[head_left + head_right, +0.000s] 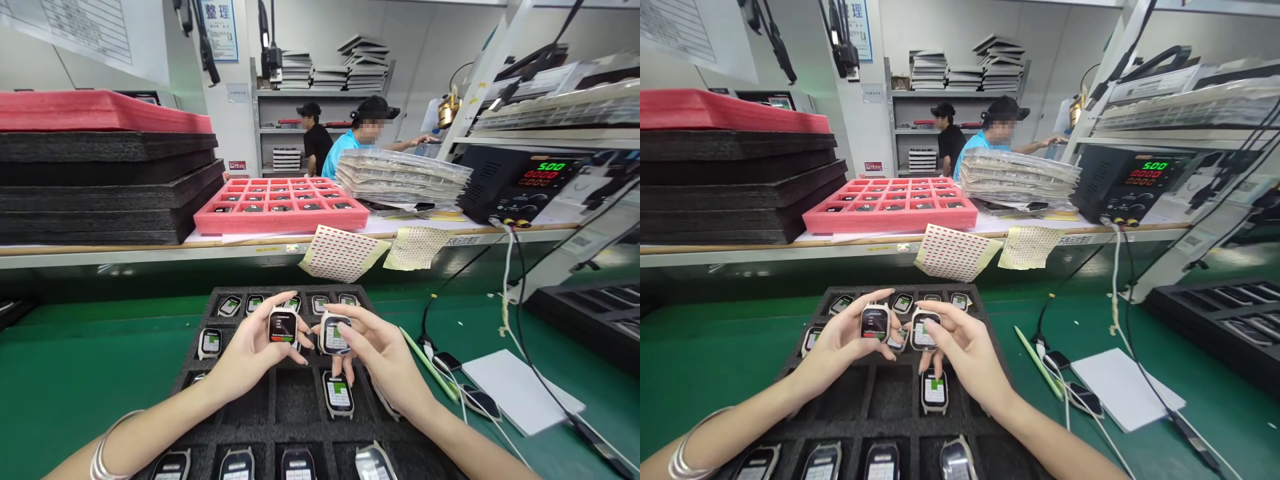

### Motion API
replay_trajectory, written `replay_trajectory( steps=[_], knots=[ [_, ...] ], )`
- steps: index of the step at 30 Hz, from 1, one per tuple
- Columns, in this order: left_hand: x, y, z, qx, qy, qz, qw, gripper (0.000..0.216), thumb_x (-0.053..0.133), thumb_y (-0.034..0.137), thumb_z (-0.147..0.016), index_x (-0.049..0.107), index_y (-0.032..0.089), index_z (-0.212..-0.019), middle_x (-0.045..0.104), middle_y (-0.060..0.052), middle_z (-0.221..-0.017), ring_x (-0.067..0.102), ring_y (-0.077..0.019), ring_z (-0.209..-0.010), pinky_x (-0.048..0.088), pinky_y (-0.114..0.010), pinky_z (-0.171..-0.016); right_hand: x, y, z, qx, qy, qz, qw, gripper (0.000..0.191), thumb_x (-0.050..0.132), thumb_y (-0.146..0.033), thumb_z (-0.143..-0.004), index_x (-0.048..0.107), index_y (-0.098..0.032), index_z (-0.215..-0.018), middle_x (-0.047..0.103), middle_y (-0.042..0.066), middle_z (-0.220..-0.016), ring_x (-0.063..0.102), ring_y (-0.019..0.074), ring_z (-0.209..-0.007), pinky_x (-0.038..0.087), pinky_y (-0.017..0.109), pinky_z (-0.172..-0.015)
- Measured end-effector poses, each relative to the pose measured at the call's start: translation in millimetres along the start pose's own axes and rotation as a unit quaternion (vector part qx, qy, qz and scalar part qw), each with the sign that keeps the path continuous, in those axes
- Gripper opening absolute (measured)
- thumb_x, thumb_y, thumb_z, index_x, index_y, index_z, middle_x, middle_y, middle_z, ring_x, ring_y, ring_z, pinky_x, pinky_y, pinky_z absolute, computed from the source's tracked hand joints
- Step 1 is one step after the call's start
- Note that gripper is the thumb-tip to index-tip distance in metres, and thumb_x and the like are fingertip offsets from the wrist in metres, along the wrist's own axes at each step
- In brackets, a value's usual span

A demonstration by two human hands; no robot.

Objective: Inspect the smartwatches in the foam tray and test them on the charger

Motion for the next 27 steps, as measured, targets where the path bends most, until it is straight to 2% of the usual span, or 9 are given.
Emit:
replay_trajectory(
  steps=[2,5,8,11,15,18,23,27],
  knots=[
    [-0.2,0.1,-0.5,-0.001,0.002,-0.002,1.0,0.048,0.061,0.016,-0.083,0.044,0.018,-0.128,0.06,-0.007,-0.094,0.061,-0.0186,-0.083,0.057,-0.032,-0.068,0.7,0.0,-0.1,0.012,0.009,0.014,1.0,0.023,0.058,-0.024,-0.09,0.061,-0.019,-0.112,0.063,0.001,-0.072,0.062,0.0102,-0.046,0.046,0.014,-0.038],
    [-1.0,-0.2,-1.4,-0.013,0.019,-0.016,1.0,0.042,0.058,0.021,-0.086,0.045,0.015,-0.126,0.059,-0.006,-0.085,0.061,-0.0174,-0.075,0.056,-0.028,-0.056,-0.5,0.9,-0.4,0.02,-0.016,0.01,1.0,0.025,0.057,-0.027,-0.091,0.06,-0.019,-0.115,0.063,0.001,-0.069,0.064,0.0128,-0.05,0.048,0.016,-0.039],
    [-2.4,-0.6,-1.5,-0.021,0.034,-0.028,0.999,0.042,0.057,0.024,-0.087,0.045,0.014,-0.126,0.059,-0.005,-0.08,0.061,-0.0166,-0.069,0.054,-0.025,-0.05,-2.5,2.3,-0.5,0.026,-0.067,-0.013,0.997,0.033,0.059,-0.024,-0.089,0.057,-0.021,-0.122,0.066,0.006,-0.086,0.068,0.0166,-0.061,0.053,0.02,-0.045],
    [-3.2,0.1,-0.6,-0.011,0.036,-0.015,0.999,0.047,0.059,0.02,-0.084,0.044,0.016,-0.128,0.059,-0.006,-0.088,0.062,-0.0178,-0.076,0.056,-0.028,-0.057,-2.4,3.1,-0.2,0.034,-0.099,-0.025,0.994,0.045,0.065,-0.018,-0.084,0.052,-0.023,-0.127,0.066,0.009,-0.101,0.069,0.0194,-0.073,0.056,0.024,-0.052],
    [-1.7,1.8,1.0,-0.004,0.026,0.005,1.0,0.066,0.066,0.009,-0.075,0.038,0.018,-0.134,0.059,-0.007,-0.098,0.061,-0.0183,-0.084,0.056,-0.03,-0.07,-0.3,3.3,0.3,0.041,-0.071,-0.014,0.997,0.045,0.066,-0.016,-0.083,0.052,-0.022,-0.126,0.067,0.008,-0.098,0.069,0.0185,-0.073,0.057,0.023,-0.053],
    [-0.1,1.5,1.3,-0.01,0.028,0.005,1.0,0.069,0.066,0.01,-0.077,0.033,0.019,-0.138,0.059,-0.008,-0.1,0.061,-0.0182,-0.086,0.056,-0.031,-0.071,0.7,2.9,0.9,0.04,-0.072,-0.014,0.997,0.045,0.067,-0.016,-0.083,0.053,-0.022,-0.124,0.067,0.008,-0.098,0.069,0.0182,-0.074,0.057,0.022,-0.053],
    [-0.6,-0.3,0.2,-0.016,0.022,0.0,1.0,0.068,0.065,0.016,-0.081,0.031,0.018,-0.139,0.059,-0.008,-0.095,0.062,-0.0179,-0.081,0.056,-0.03,-0.066,1.6,3.1,2.5,0.045,-0.087,0.0,0.995,0.057,0.071,-0.015,-0.078,0.048,-0.024,-0.129,0.066,0.009,-0.106,0.07,0.0205,-0.08,0.057,0.023,-0.056],
    [-4.4,2.4,6.3,-0.04,-0.006,0.004,0.999,0.085,0.071,0.009,-0.073,0.024,0.025,-0.142,0.056,-0.007,-0.105,0.062,-0.0185,-0.089,0.054,-0.034,-0.079,4.3,4.4,2.7,0.072,-0.096,0.061,0.991,0.057,0.068,-0.019,-0.08,0.042,-0.023,-0.131,0.065,0.009,-0.108,0.069,0.0208,-0.081,0.056,0.025,-0.057]
  ],
)
Point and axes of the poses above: each hand's wrist, its own z-axis away from the middle knuckle, its own x-axis out of the palm, y = z × x, the point moved 1 cm from there along -z, towards the middle knuckle
